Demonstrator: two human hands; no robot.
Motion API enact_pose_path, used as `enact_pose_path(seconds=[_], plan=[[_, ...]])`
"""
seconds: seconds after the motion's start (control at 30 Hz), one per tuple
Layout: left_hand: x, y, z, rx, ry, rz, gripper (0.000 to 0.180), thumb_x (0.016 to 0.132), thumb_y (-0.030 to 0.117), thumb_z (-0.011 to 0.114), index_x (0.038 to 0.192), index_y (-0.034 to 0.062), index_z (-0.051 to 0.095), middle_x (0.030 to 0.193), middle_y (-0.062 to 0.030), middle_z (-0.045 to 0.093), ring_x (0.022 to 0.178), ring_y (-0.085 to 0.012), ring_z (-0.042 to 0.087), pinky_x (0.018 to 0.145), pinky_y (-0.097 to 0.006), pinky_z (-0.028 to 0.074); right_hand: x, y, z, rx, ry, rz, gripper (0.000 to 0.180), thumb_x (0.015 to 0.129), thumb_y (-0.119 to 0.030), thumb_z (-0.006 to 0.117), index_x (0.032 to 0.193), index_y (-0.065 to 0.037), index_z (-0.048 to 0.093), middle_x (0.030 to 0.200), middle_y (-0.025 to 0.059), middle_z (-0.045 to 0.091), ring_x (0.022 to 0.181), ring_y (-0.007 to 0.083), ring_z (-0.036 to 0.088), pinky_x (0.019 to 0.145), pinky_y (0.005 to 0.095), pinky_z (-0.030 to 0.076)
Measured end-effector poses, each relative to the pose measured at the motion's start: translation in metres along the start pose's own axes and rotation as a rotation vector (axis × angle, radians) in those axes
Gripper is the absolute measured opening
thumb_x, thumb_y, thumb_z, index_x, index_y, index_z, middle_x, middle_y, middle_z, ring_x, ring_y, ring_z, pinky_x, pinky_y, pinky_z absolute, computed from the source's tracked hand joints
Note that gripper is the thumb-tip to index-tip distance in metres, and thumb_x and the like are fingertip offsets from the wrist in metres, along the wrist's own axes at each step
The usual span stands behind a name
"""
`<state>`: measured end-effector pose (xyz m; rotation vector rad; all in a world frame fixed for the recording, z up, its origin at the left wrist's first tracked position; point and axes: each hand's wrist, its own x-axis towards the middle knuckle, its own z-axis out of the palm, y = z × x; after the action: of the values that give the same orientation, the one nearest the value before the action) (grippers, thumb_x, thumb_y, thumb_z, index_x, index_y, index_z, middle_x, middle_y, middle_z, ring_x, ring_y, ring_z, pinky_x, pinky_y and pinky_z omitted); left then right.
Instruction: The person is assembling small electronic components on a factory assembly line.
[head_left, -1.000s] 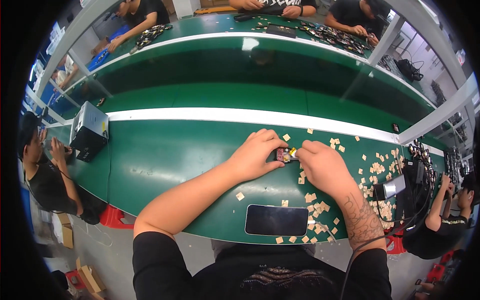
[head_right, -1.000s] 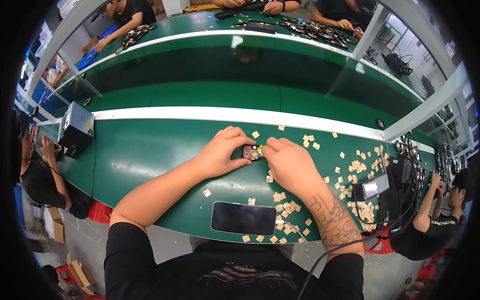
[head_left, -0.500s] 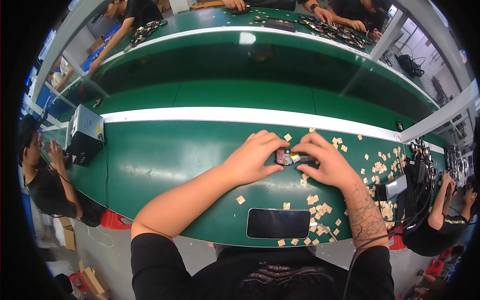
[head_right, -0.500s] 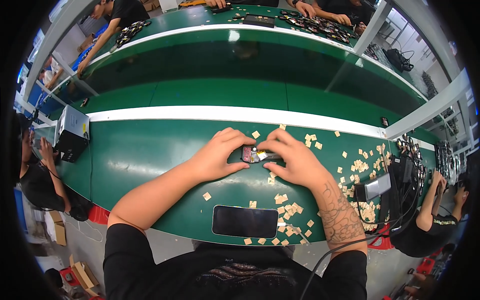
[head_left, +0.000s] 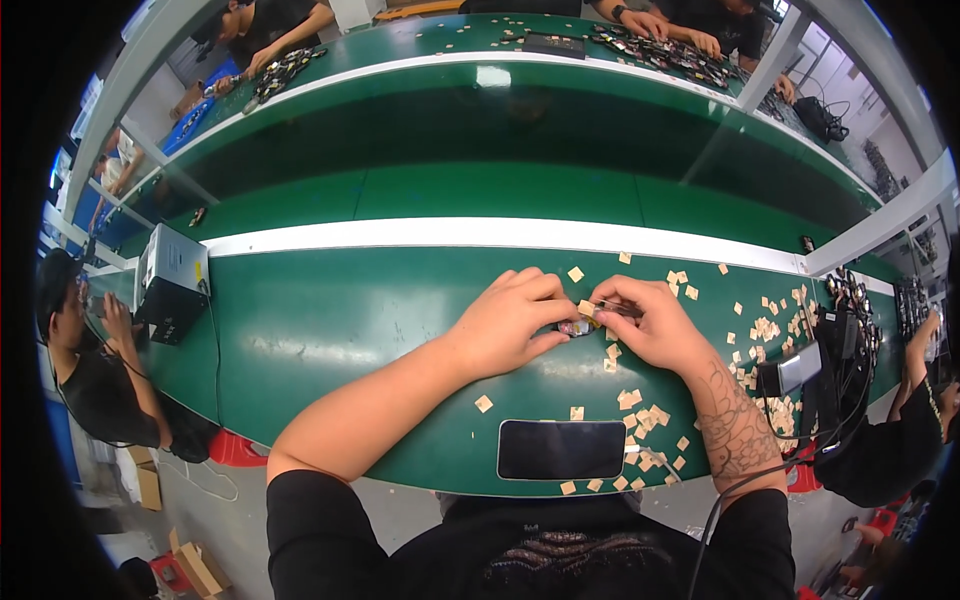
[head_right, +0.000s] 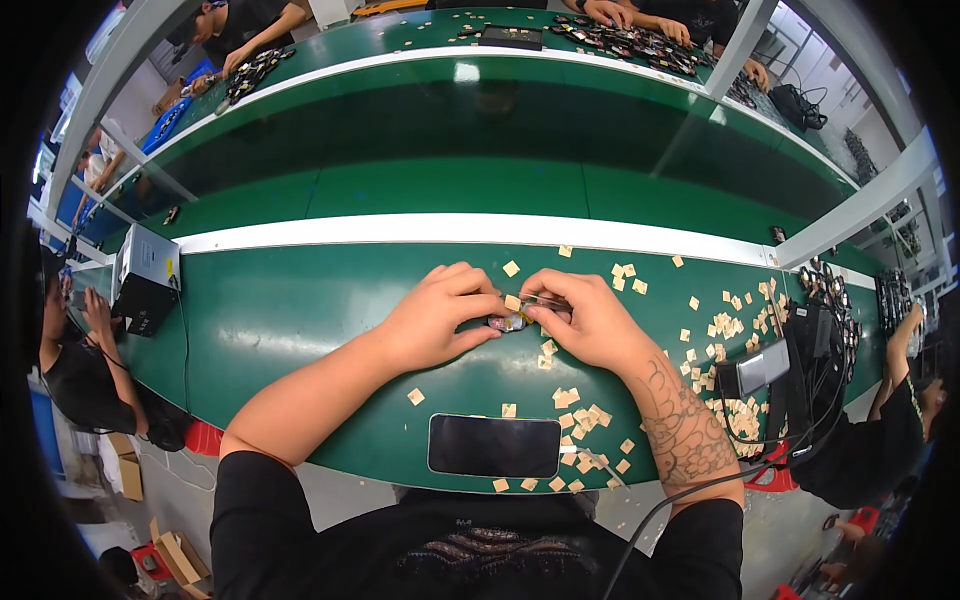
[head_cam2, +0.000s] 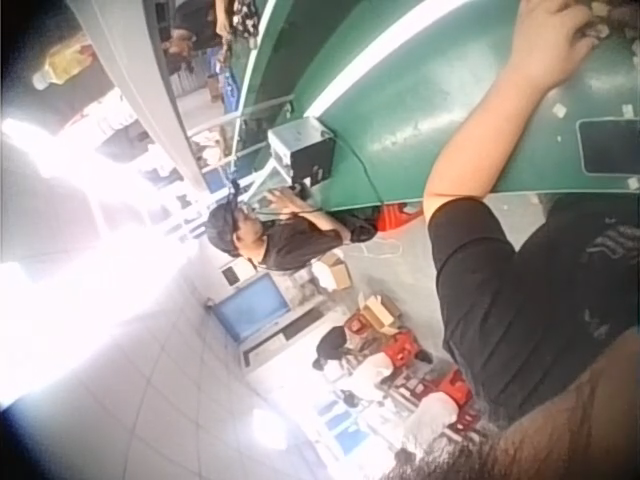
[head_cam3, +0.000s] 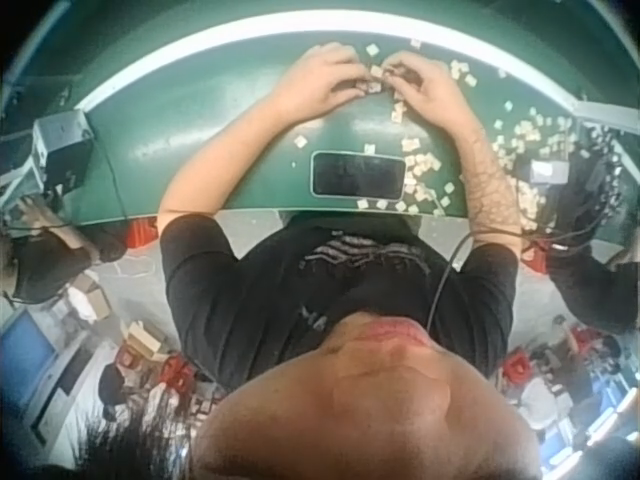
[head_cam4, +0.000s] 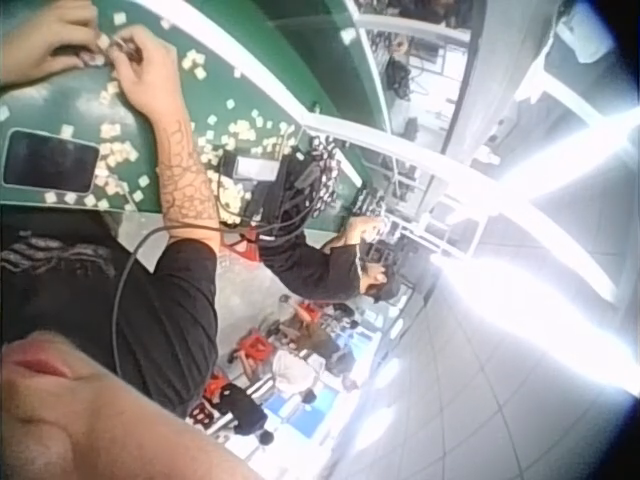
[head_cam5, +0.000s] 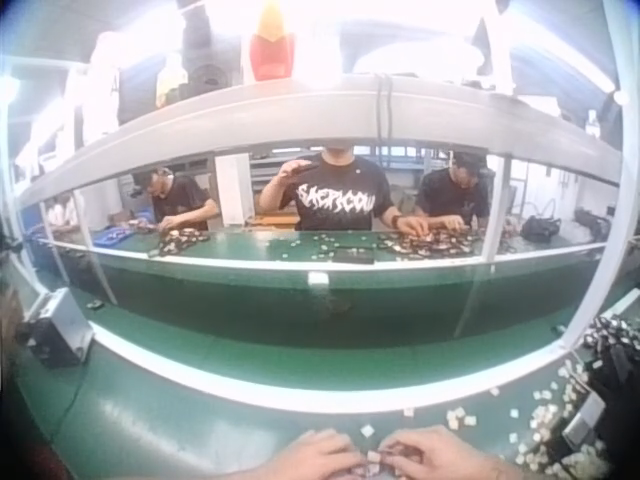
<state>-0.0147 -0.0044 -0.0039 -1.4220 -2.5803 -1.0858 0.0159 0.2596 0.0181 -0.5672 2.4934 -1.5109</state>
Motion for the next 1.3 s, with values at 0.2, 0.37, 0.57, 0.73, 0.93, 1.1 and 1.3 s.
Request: enact_pose_path(seconds=[0.2,0.37,0.57,0.73,0.93,1.1,1.3], plan=[[0.002,0.003,-0.002,0.015,0.03,-0.002,0.035,0.085,0.012,0.086,0.117,0.0123,0.073,0.108,-0.0048,0.067,0.106,-0.0299,0.063,0.097,-0.044,0.049,-0.002,-0.002,-0.001,-0.113,-0.003,-0.065,0.018,0.098,0.0,0.073,0.115,0.001,0.069,0.1,0.0118,0.072,0.084,0.0199,0.071,0.075,0.0308,0.056],[0.002,0.005,-0.004,0.01,0.034,-0.018,0.036,0.083,0.012,0.087,0.115,0.0109,0.07,0.108,-0.0056,0.067,0.106,-0.0302,0.064,0.097,-0.043,0.05,-0.002,-0.003,0.003,-0.158,0.001,-0.103,0.014,0.097,0.003,0.07,0.111,-0.001,0.068,0.103,0.0106,0.066,0.087,0.0243,0.07,0.075,0.034,0.056],[0.0,0.004,-0.001,0.0,0.036,-0.021,0.036,0.083,0.013,0.088,0.115,0.0104,0.07,0.107,-0.0056,0.067,0.105,-0.03,0.064,0.097,-0.044,0.05,-0.005,-0.013,0.009,-0.212,-0.022,-0.056,0.018,0.093,0.007,0.069,0.108,-0.002,0.066,0.102,0.0101,0.063,0.088,0.0251,0.07,0.075,0.0366,0.055],[0.0,0.005,-0.001,0.008,0.064,-0.031,0.035,0.084,0.015,0.088,0.115,0.0113,0.072,0.107,-0.0048,0.067,0.105,-0.0291,0.064,0.097,-0.043,0.05,-0.002,-0.005,0.01,-0.191,0.061,-0.159,0.019,0.093,0.007,0.069,0.11,-0.001,0.072,0.104,0.0104,0.066,0.091,0.0253,0.071,0.079,0.0359,0.058],[0.0,0.003,-0.001,0.039,0.019,0.016,0.026,0.087,0.016,0.085,0.111,0.0153,0.078,0.107,-0.0019,0.067,0.105,-0.026,0.064,0.096,-0.043,0.051,-0.004,-0.005,-0.001,-0.242,-0.03,-0.115,0.019,0.096,0.004,0.068,0.113,-0.002,0.074,0.102,0.0109,0.069,0.09,0.0264,0.071,0.08,0.0361,0.058],[0.0,0.005,0.001,0.113,0.011,0.052,0.024,0.088,0.018,0.084,0.112,0.0153,0.078,0.109,-0.0018,0.068,0.106,-0.0253,0.064,0.095,-0.042,0.052,-0.003,-0.008,0.002,-0.162,-0.004,-0.037,0.018,0.099,0.001,0.067,0.116,-0.001,0.073,0.1,0.0118,0.07,0.087,0.0246,0.071,0.078,0.0355,0.057],[0.001,0.01,-0.002,0.22,-0.018,0.078,0.026,0.089,0.018,0.082,0.114,0.0158,0.076,0.114,-0.0021,0.067,0.108,-0.0253,0.064,0.094,-0.043,0.052,-0.004,-0.004,-0.004,-0.063,-0.019,0.03,0.02,0.099,-0.001,0.069,0.119,0.001,0.071,0.105,0.0152,0.075,0.09,0.0254,0.075,0.08,0.0358,0.059]])
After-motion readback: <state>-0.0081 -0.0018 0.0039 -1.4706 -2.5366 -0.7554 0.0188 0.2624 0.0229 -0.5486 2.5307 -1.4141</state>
